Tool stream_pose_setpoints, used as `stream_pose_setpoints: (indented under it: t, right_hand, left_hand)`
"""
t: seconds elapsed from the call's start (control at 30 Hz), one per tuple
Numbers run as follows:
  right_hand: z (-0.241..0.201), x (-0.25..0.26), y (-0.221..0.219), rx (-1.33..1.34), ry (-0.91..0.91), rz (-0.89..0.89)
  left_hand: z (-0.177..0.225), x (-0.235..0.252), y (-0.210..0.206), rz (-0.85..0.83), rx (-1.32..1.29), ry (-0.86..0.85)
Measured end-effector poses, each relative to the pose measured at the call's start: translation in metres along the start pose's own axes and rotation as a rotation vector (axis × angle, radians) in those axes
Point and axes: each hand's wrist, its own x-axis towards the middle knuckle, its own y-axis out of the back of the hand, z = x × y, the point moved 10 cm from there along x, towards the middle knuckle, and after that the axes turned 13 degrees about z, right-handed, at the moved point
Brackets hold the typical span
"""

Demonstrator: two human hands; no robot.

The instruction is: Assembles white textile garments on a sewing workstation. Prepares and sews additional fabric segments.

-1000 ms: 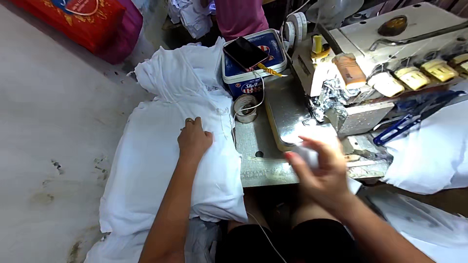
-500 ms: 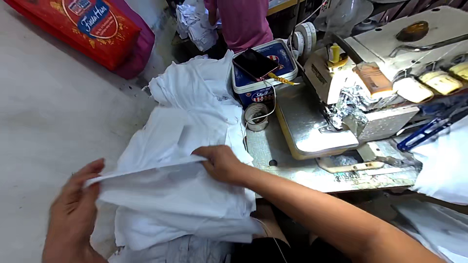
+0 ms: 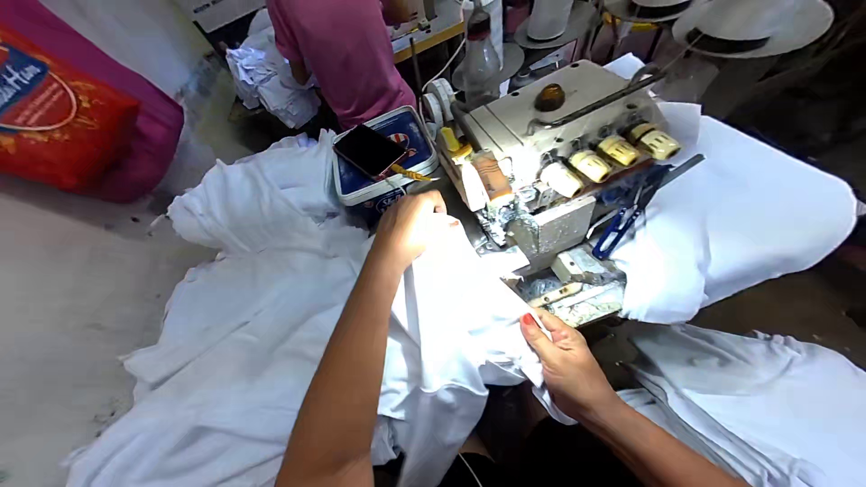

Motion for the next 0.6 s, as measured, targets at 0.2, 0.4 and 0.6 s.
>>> stream_pose_setpoints:
  t: [0.2,0.4,0.6]
  right_hand:
    - [-0.004,0.012,0.023,-0.011,0.103,0.130]
    - [-0.002,0.029,0.018,-0.025,0.232,0.132]
    - [-0.005,0.026,0.039,-0.150,0.194,0.008]
  left_hand:
    - [0.012,0.008,-0.016,0.006,0.171,0.284]
    - [0.001,0.021,-0.028,0.102,0.215,0.292]
    - [0.045,-0.068,0.012,0.557,-0.086,0.011]
